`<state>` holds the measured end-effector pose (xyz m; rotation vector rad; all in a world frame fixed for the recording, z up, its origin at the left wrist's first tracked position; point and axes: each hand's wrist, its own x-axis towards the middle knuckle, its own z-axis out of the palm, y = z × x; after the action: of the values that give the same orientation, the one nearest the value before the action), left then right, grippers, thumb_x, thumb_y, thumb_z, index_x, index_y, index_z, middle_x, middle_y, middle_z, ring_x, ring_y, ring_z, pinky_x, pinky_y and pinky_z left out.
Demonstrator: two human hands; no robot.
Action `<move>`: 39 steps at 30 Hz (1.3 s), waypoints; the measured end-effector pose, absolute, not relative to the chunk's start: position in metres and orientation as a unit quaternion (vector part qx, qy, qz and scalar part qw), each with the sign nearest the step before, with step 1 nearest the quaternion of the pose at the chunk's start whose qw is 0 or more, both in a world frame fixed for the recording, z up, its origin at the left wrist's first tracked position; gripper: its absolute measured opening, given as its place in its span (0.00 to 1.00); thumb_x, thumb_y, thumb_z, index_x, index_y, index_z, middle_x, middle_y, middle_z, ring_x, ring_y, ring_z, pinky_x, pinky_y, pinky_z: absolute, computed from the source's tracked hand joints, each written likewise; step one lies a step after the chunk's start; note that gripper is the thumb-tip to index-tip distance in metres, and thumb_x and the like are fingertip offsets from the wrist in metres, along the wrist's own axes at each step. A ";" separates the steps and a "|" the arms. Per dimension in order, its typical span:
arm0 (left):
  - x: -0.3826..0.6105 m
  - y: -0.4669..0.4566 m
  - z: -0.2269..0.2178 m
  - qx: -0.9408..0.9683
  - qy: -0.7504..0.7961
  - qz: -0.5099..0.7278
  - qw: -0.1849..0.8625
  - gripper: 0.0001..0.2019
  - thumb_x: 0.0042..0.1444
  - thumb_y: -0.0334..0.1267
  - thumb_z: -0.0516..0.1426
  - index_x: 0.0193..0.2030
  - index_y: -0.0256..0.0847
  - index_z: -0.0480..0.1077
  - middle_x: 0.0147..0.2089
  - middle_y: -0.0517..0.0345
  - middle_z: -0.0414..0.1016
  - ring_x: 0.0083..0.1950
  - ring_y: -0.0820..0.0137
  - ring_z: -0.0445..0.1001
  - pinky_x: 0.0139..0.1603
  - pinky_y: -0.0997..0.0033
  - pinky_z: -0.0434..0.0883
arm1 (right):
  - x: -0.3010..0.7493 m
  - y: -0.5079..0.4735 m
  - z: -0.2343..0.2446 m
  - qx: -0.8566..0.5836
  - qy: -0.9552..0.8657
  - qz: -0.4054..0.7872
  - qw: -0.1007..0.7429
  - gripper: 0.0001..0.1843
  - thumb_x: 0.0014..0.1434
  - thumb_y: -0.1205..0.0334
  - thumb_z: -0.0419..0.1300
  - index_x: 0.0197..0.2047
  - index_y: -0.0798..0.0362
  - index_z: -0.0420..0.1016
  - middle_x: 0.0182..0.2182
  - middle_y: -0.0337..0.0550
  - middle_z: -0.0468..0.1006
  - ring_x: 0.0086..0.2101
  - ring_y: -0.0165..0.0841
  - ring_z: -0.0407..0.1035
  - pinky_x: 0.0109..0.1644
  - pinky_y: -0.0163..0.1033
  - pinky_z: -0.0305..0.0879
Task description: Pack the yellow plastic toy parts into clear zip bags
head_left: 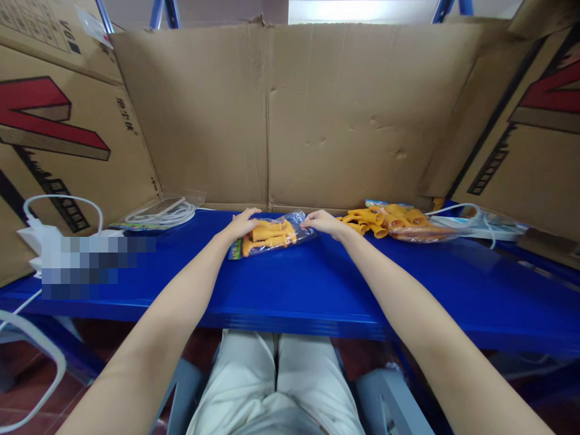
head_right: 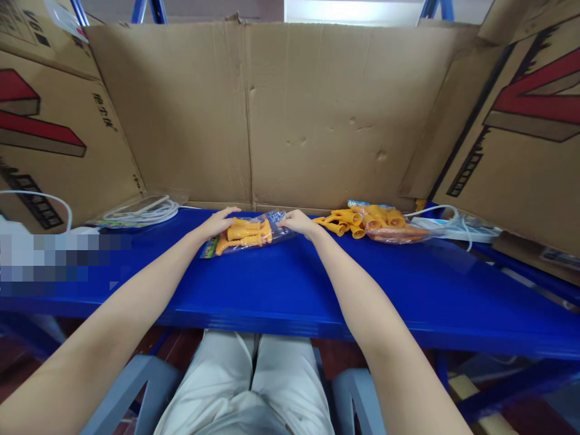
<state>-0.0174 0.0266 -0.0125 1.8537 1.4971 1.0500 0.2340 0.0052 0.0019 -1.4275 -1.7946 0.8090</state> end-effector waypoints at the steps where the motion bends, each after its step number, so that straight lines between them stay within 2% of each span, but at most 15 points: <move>1: -0.016 0.025 -0.012 0.698 0.565 0.375 0.230 0.20 0.46 0.34 0.58 0.48 0.43 0.73 0.54 0.50 0.74 0.63 0.53 0.63 0.65 0.55 0.53 | 0.237 0.007 0.001 -0.569 -0.691 0.273 0.351 0.10 0.47 0.68 0.62 0.17 0.55 0.70 0.19 0.37 0.70 0.26 0.27 0.63 0.31 0.32 0.56; 4: -0.010 0.023 -0.011 0.725 0.582 0.336 0.150 0.17 0.49 0.39 0.58 0.47 0.40 0.74 0.49 0.47 0.77 0.60 0.52 0.67 0.65 0.54 0.51 | 0.243 0.013 -0.002 -0.623 -0.681 0.146 0.356 0.09 0.48 0.66 0.63 0.19 0.53 0.70 0.24 0.41 0.74 0.36 0.35 0.68 0.42 0.38 0.61; 7: -0.005 0.023 -0.011 0.735 0.576 0.333 0.129 0.17 0.54 0.42 0.54 0.47 0.38 0.74 0.38 0.49 0.79 0.49 0.56 0.74 0.56 0.61 0.63 | 0.246 0.016 -0.008 -0.668 -0.650 0.058 0.359 0.05 0.51 0.65 0.62 0.25 0.52 0.72 0.37 0.46 0.75 0.48 0.42 0.66 0.53 0.48 0.59; 9: -0.003 0.023 -0.010 0.728 0.576 0.349 0.131 0.15 0.55 0.41 0.53 0.44 0.37 0.75 0.30 0.52 0.77 0.40 0.59 0.77 0.47 0.67 0.68 | 0.248 0.018 -0.012 -0.684 -0.617 0.047 0.387 0.03 0.51 0.65 0.62 0.32 0.53 0.72 0.44 0.49 0.73 0.52 0.43 0.64 0.56 0.49 0.59; 12: -0.001 0.021 -0.007 0.683 0.599 0.371 0.193 0.12 0.53 0.39 0.55 0.42 0.37 0.74 0.22 0.57 0.74 0.29 0.64 0.76 0.37 0.70 0.69 | 0.248 0.021 -0.015 -0.685 -0.557 0.117 0.454 0.14 0.50 0.64 0.65 0.40 0.55 0.69 0.45 0.53 0.71 0.48 0.40 0.67 0.52 0.44 0.65; 13: -0.001 0.020 -0.006 0.665 0.608 0.365 0.234 0.12 0.54 0.39 0.55 0.43 0.37 0.73 0.20 0.57 0.73 0.26 0.65 0.75 0.34 0.70 0.69 | 0.247 0.022 -0.015 -0.679 -0.539 0.176 0.467 0.14 0.51 0.63 0.65 0.40 0.56 0.68 0.42 0.52 0.73 0.44 0.38 0.70 0.48 0.42 0.68; 16: 0.000 0.015 -0.002 0.618 0.622 0.306 0.371 0.16 0.57 0.43 0.53 0.46 0.35 0.70 0.17 0.55 0.72 0.21 0.65 0.73 0.28 0.70 0.67 | 0.242 0.020 -0.014 -0.631 -0.490 0.389 0.458 0.05 0.57 0.65 0.61 0.35 0.57 0.67 0.27 0.44 0.73 0.29 0.31 0.71 0.35 0.36 0.71; 18: 0.000 0.013 -0.001 0.601 0.618 0.262 0.435 0.19 0.59 0.46 0.52 0.48 0.33 0.69 0.16 0.53 0.72 0.21 0.63 0.74 0.27 0.70 0.66 | 0.239 0.018 -0.014 -0.590 -0.480 0.469 0.449 0.06 0.59 0.67 0.59 0.31 0.57 0.67 0.21 0.41 0.72 0.24 0.28 0.69 0.30 0.33 0.69; 21: 0.000 0.014 -0.002 0.600 0.617 0.229 0.456 0.21 0.57 0.50 0.53 0.48 0.34 0.69 0.16 0.52 0.72 0.21 0.62 0.74 0.25 0.70 0.64 | 0.236 0.015 -0.016 -0.561 -0.483 0.493 0.457 0.09 0.57 0.71 0.61 0.26 0.57 0.68 0.17 0.38 0.70 0.20 0.25 0.66 0.28 0.30 0.67; 25: -0.001 0.020 -0.008 0.618 0.640 0.261 0.374 0.16 0.54 0.50 0.57 0.34 0.36 0.72 0.15 0.54 0.69 0.16 0.68 0.68 0.21 0.72 0.59 | 0.233 0.013 -0.018 -0.546 -0.483 0.504 0.464 0.10 0.56 0.76 0.60 0.25 0.58 0.70 0.18 0.38 0.72 0.21 0.24 0.66 0.28 0.29 0.67; 28: -0.003 0.024 -0.015 0.633 0.644 0.322 0.284 0.16 0.50 0.49 0.60 0.22 0.38 0.69 0.13 0.59 0.65 0.15 0.74 0.63 0.19 0.75 0.56 | 0.229 0.010 -0.018 -0.531 -0.493 0.523 0.448 0.10 0.56 0.77 0.58 0.25 0.58 0.71 0.20 0.38 0.74 0.22 0.24 0.67 0.28 0.28 0.66; 31: -0.004 0.028 -0.019 0.637 0.637 0.366 0.233 0.14 0.45 0.43 0.64 0.18 0.39 0.67 0.11 0.63 0.59 0.17 0.75 0.63 0.20 0.76 0.58 | 0.226 0.007 -0.017 -0.516 -0.507 0.540 0.430 0.10 0.56 0.77 0.58 0.25 0.58 0.71 0.20 0.38 0.74 0.22 0.24 0.67 0.29 0.28 0.67; 33: -0.004 0.030 -0.020 0.619 0.626 0.395 0.262 0.10 0.43 0.36 0.64 0.18 0.38 0.68 0.13 0.63 0.62 0.20 0.73 0.66 0.24 0.75 0.64 | 0.226 0.006 -0.016 -0.511 -0.510 0.548 0.422 0.10 0.56 0.77 0.58 0.25 0.58 0.71 0.19 0.38 0.74 0.22 0.24 0.67 0.30 0.29 0.67; 35: -0.005 0.031 -0.018 0.577 0.611 0.426 0.336 0.08 0.42 0.30 0.63 0.21 0.37 0.67 0.17 0.61 0.68 0.24 0.72 0.71 0.30 0.73 0.69 | 0.228 0.007 -0.015 -0.511 -0.509 0.555 0.414 0.10 0.56 0.77 0.58 0.25 0.58 0.71 0.19 0.39 0.74 0.22 0.25 0.68 0.30 0.29 0.68; 39: -0.007 0.028 -0.014 0.495 0.551 0.459 0.491 0.10 0.45 0.24 0.62 0.26 0.37 0.64 0.28 0.52 0.78 0.35 0.70 0.78 0.43 0.71 0.73 | 0.236 0.009 -0.015 -0.510 -0.503 0.572 0.400 0.11 0.57 0.78 0.57 0.25 0.59 0.70 0.19 0.41 0.75 0.22 0.25 0.69 0.30 0.29 0.69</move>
<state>-0.0074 0.0275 -0.0138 1.2011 1.3384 1.1135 0.2358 0.0086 -0.0151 -1.2893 -1.2728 1.4461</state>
